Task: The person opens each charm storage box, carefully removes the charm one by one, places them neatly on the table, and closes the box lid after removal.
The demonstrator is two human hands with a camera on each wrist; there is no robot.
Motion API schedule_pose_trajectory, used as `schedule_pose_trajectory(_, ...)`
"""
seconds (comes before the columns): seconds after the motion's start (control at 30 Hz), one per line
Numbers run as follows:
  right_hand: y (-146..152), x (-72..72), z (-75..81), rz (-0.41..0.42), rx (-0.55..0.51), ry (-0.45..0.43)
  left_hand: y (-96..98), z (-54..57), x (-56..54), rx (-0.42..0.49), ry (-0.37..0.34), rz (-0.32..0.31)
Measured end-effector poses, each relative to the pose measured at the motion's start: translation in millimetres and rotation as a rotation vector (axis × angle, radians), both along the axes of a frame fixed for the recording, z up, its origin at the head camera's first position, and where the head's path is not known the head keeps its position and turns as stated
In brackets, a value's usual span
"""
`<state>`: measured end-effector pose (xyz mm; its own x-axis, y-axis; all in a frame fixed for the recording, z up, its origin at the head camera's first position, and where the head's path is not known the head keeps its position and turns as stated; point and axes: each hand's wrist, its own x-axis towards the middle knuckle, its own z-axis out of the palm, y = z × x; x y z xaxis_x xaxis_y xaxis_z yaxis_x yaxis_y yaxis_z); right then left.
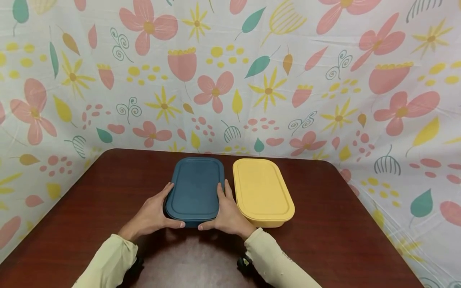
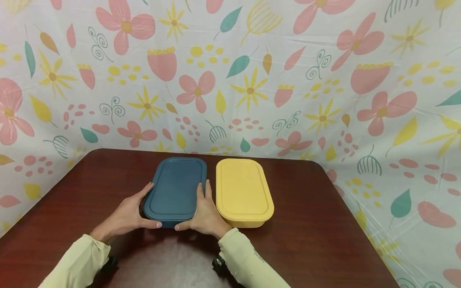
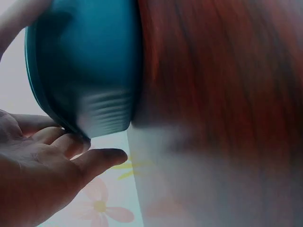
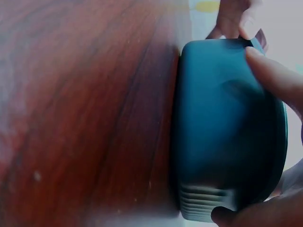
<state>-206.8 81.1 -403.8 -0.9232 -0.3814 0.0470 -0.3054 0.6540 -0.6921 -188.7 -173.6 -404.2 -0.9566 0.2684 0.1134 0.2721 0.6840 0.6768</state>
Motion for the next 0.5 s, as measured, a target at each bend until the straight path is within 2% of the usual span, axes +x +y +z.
schedule_pose_trajectory(0.23, -1, 1.0, 4.0, -0.009, 0.156, 0.069, 0.1, 0.0, -2.4, -0.060, 0.051, -0.010)
schedule_pose_trajectory(0.37, -4, 1.6, 10.1, -0.005, 0.179, 0.074, -1.8, 2.8, -4.1, -0.068, 0.071, -0.001)
schedule_pose_trajectory(0.5, -3, 1.4, 18.7, -0.011, 0.174, 0.050, -2.4, 7.1, -3.3, -0.059, 0.051, 0.001)
